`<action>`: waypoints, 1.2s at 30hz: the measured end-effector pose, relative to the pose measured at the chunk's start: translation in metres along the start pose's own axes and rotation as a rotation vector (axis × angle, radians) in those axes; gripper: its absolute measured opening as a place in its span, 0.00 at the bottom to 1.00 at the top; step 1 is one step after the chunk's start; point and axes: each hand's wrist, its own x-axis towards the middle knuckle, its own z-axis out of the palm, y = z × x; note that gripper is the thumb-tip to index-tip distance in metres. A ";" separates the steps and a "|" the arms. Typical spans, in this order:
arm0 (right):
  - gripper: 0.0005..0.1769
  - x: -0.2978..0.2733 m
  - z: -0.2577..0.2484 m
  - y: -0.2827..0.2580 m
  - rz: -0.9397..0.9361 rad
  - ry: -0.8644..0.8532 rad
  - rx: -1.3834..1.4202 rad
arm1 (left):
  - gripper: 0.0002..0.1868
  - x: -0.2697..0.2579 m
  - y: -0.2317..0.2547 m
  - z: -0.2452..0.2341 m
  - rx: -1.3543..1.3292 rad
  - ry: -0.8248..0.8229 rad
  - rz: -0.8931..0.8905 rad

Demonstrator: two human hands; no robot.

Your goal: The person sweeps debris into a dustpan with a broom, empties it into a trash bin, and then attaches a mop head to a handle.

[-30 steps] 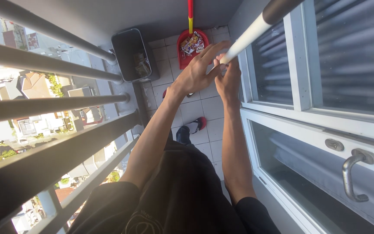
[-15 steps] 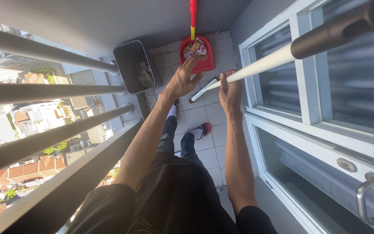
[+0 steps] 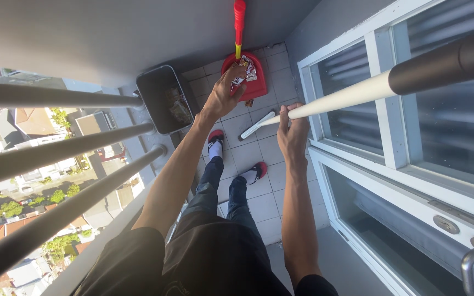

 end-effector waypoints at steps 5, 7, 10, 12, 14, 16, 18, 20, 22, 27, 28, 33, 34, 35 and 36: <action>0.08 0.017 0.005 -0.011 -0.035 0.042 -0.012 | 0.23 0.021 -0.026 0.001 -0.021 0.021 0.054; 0.08 0.023 0.006 -0.021 -0.025 0.055 -0.021 | 0.22 0.028 -0.029 -0.002 -0.036 0.025 0.075; 0.09 0.040 0.009 -0.035 0.042 0.022 -0.012 | 0.19 0.042 -0.029 -0.010 -0.020 0.012 0.022; 0.09 0.051 0.014 -0.034 0.034 0.024 -0.053 | 0.20 0.052 -0.038 -0.012 -0.064 0.006 0.029; 0.09 0.060 0.020 -0.036 0.002 0.043 -0.062 | 0.20 0.062 -0.045 -0.012 -0.062 0.013 0.023; 0.09 0.071 0.024 -0.038 -0.033 0.057 -0.073 | 0.20 0.074 -0.051 -0.014 -0.062 0.025 0.016; 0.10 0.080 0.029 -0.040 -0.037 0.048 -0.078 | 0.23 0.084 -0.055 -0.016 -0.007 0.043 0.007; 0.10 0.089 0.033 -0.042 -0.037 0.050 -0.097 | 0.23 0.093 -0.072 -0.013 0.020 0.057 0.025; 0.11 0.099 0.039 -0.043 -0.043 0.054 -0.116 | 0.23 0.103 -0.082 -0.013 0.047 0.076 0.047; 0.13 0.120 0.055 -0.042 -0.038 0.017 -0.126 | 0.27 0.121 -0.125 0.000 0.036 0.096 0.005; 0.13 0.123 0.057 -0.043 -0.043 0.016 -0.127 | 0.27 0.124 -0.128 0.002 0.035 0.101 0.008; 0.11 0.138 0.069 -0.042 -0.017 0.017 -0.135 | 0.33 0.140 -0.154 0.010 0.049 0.151 -0.187; 0.11 0.141 0.071 -0.044 -0.026 0.018 -0.133 | 0.33 0.142 -0.156 0.011 0.051 0.159 -0.182; 0.11 0.143 0.072 -0.045 -0.015 0.018 -0.147 | 0.34 0.144 -0.159 0.012 0.063 0.147 -0.207; 0.11 0.144 0.074 -0.046 -0.002 0.019 -0.161 | 0.36 0.145 -0.162 0.013 0.074 0.132 -0.232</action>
